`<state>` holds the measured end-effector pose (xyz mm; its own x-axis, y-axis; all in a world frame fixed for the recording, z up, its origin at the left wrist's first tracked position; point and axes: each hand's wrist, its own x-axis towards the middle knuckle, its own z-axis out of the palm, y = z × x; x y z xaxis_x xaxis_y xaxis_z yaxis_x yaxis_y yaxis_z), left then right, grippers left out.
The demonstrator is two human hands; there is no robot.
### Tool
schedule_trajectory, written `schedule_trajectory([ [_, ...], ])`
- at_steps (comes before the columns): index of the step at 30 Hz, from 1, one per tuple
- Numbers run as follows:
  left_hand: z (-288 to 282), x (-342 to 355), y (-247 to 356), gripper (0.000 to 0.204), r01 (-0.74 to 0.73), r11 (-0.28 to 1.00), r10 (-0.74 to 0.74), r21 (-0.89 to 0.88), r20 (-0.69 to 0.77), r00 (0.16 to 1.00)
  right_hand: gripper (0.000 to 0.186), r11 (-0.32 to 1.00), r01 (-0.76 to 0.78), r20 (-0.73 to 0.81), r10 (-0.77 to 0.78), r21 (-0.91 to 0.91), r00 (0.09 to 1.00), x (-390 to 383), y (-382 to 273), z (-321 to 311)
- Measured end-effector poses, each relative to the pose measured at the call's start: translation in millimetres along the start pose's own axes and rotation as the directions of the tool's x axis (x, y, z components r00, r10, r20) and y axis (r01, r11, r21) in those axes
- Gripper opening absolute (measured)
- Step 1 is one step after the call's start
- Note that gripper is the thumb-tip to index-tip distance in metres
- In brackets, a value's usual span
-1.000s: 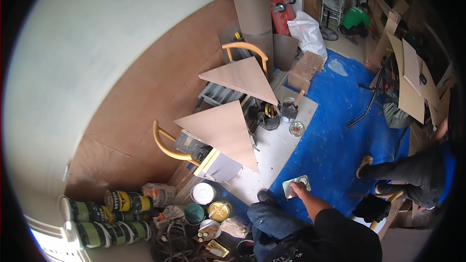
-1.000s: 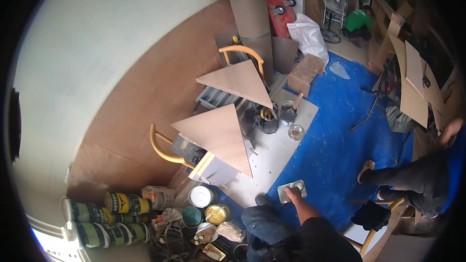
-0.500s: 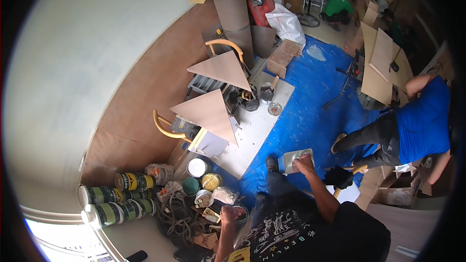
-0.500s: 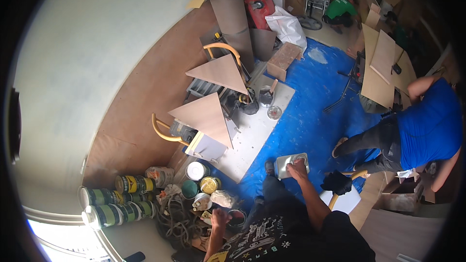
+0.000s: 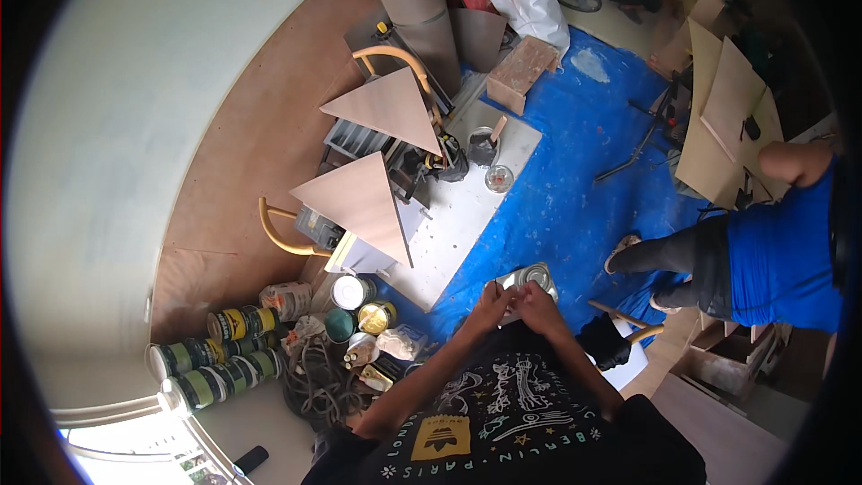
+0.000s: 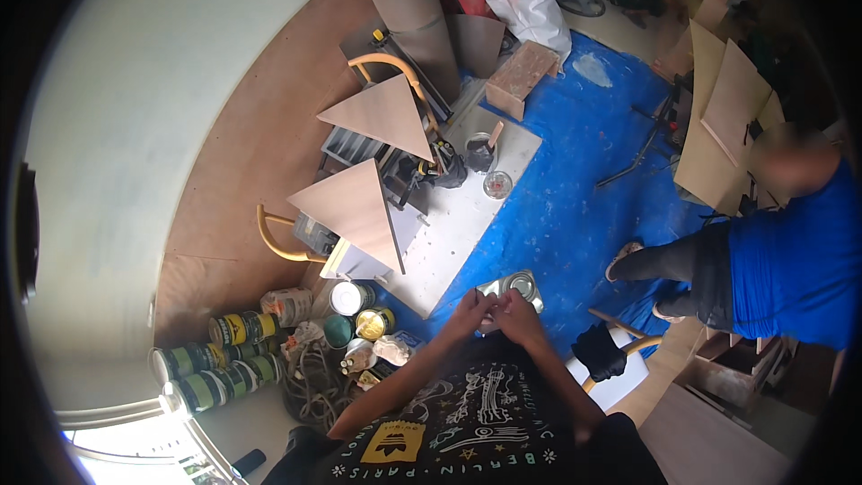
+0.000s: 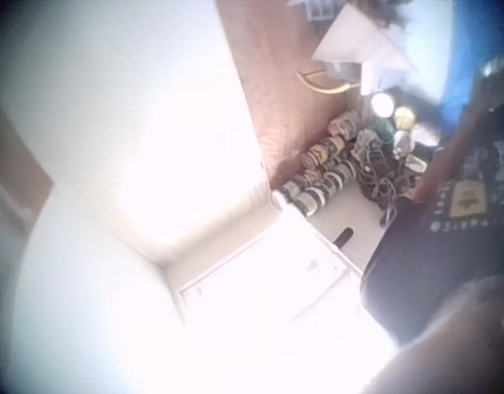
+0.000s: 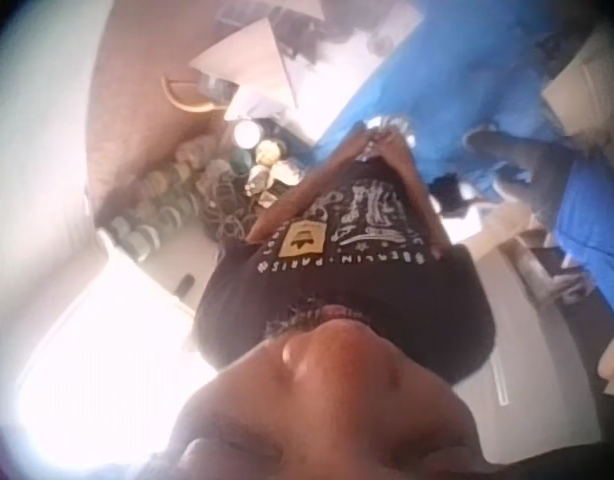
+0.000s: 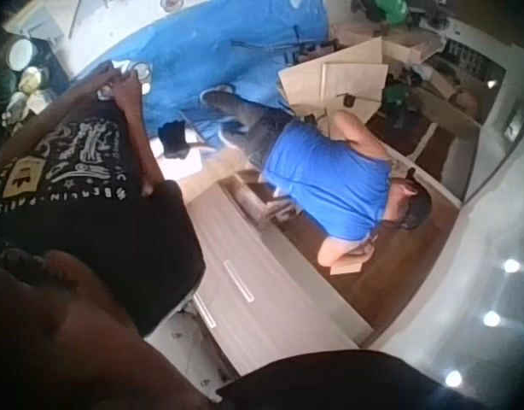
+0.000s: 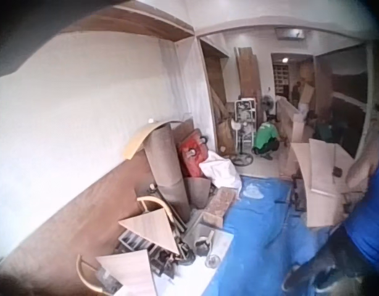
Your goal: The person sits on the floor and uses a rubber mallet to tap a metal hinge onto a wooden cabinet door. They then wipe the door with a cloth and sand the edges with a sanding block.
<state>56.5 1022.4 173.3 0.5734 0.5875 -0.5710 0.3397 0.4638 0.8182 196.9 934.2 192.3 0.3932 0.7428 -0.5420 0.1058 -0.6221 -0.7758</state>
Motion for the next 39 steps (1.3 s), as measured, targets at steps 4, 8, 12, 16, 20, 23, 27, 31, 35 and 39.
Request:
schedule_trajectory([
  [4,3,24,22,0.032,-0.024,1.000,0.023,-0.009,-0.114,0.993,0.032,0.991,0.078,0.084,-0.069,-0.109,0.994,26,-33,-18],
  [8,-10,46,43,0.026,0.129,0.953,-0.124,-0.274,0.037,0.992,0.030,0.975,0.126,0.136,-0.102,-0.180,0.985,54,-53,-23],
  [12,-8,66,72,0.024,0.151,0.863,-0.176,-0.482,-0.006,0.984,0.027,0.965,0.139,0.171,-0.102,-0.221,0.980,87,-81,-32],
  [16,-9,110,71,0.022,0.091,0.849,-0.179,-0.520,-0.120,0.976,0.033,0.969,0.217,0.158,-0.197,-0.120,0.968,115,-69,-23],
  [20,-9,147,92,0.016,0.125,0.847,-0.194,-0.517,-0.082,0.978,0.050,0.973,0.232,0.200,-0.224,-0.016,0.954,134,-85,-34],
  [23,-18,167,95,0.016,0.130,0.938,-0.177,-0.322,-0.120,0.977,0.052,0.970,0.139,0.299,-0.196,0.200,0.934,144,-98,-37],
  [27,-18,179,154,0.020,0.158,0.934,-0.221,-0.320,-0.172,0.960,0.041,0.875,-0.193,0.438,-0.024,0.444,0.898,174,-117,-62],
  [31,-5,209,171,0.015,0.183,0.833,-0.325,-0.523,-0.193,0.926,0.031,0.721,-0.488,0.565,0.162,0.492,0.809,219,-112,-96],
  [35,13,252,140,0.018,0.209,0.902,-0.345,-0.377,-0.340,0.875,0.025,0.958,0.284,0.379,-0.276,0.035,0.883,264,-101,-134],
  [39,46,274,183,0.023,0.278,0.846,-0.470,-0.455,-0.389,0.792,0.023,0.900,0.411,0.510,-0.289,-0.143,0.810,315,-120,-184],
])
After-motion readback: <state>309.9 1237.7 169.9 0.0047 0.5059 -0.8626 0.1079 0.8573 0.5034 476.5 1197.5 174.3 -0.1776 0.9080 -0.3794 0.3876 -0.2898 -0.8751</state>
